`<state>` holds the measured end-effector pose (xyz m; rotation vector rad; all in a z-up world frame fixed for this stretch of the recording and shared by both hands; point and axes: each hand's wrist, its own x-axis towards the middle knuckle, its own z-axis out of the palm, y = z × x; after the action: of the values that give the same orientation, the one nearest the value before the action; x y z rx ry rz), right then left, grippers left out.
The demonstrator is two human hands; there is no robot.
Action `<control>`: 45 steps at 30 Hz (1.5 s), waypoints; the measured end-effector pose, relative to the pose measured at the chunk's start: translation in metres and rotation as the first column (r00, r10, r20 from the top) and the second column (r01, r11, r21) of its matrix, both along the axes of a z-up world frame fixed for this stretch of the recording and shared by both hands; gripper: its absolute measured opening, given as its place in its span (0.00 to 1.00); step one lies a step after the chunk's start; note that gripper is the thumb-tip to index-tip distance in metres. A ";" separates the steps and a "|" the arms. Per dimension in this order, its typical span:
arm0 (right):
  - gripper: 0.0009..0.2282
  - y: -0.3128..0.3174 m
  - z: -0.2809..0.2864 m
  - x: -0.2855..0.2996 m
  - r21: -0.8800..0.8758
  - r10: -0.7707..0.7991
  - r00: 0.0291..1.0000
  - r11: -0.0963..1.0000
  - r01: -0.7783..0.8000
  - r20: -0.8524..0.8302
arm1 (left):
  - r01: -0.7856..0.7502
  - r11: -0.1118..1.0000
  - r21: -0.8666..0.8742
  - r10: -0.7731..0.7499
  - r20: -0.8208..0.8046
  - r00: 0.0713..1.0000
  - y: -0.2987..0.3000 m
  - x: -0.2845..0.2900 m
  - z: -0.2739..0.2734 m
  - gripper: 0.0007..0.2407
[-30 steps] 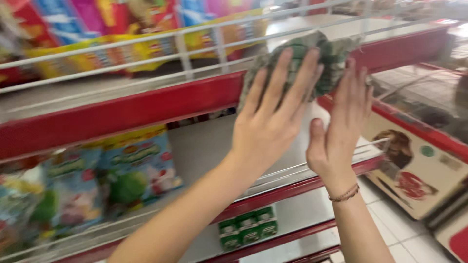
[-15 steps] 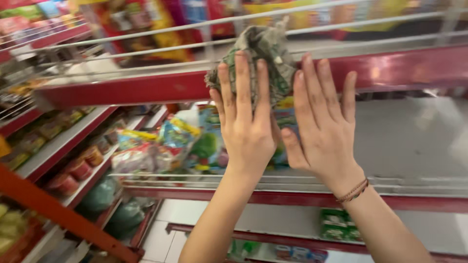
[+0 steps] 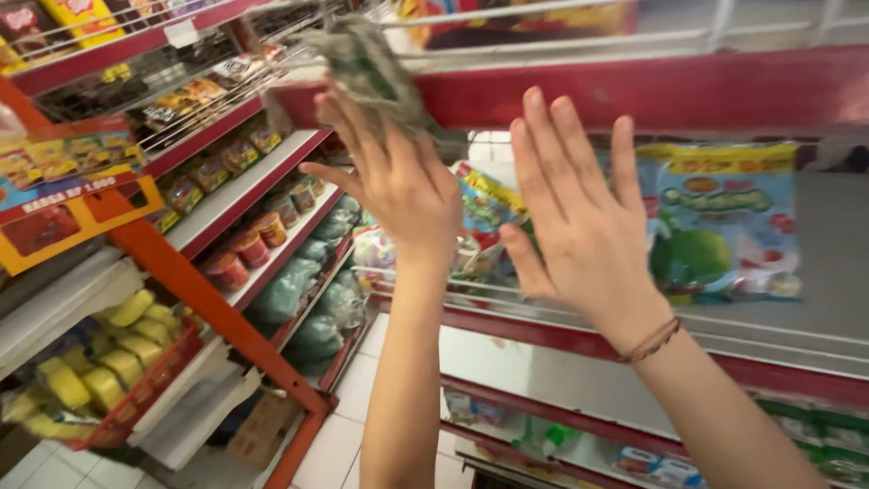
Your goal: The person sprays a cleaning solution onto a cloth and wipes the metal edges of a refrigerated display shelf. They then use a barcode scanner on a small box and place it on the shelf.
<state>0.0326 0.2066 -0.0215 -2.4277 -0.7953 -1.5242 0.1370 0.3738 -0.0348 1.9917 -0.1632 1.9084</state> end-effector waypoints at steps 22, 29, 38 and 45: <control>0.31 0.009 -0.215 -0.033 0.382 -0.083 0.974 0.910 0.160 -0.209 | 0.488 0.754 0.440 -0.363 -0.340 0.867 -0.019 -0.095 -0.204 0.15; 0.32 0.002 -0.267 -0.003 0.219 -0.205 0.948 0.941 0.260 -0.244 | 0.444 0.819 0.362 -0.301 -0.387 0.872 0.037 -0.022 -0.255 0.17; 0.33 0.006 -0.274 0.009 0.222 -0.260 0.932 0.922 0.317 -0.251 | 0.560 0.827 0.059 -0.512 -0.336 0.791 0.038 -0.027 -0.287 0.16; 0.36 0.006 -0.275 0.010 0.228 -0.261 0.936 0.921 0.314 -0.236 | 0.517 0.775 0.365 -0.380 -0.384 0.841 0.040 -0.021 -0.314 0.19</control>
<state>0.0422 0.2125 -0.2961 -2.5205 -0.1840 -1.3385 0.1155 0.4140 -0.3485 2.2245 -1.0039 1.3244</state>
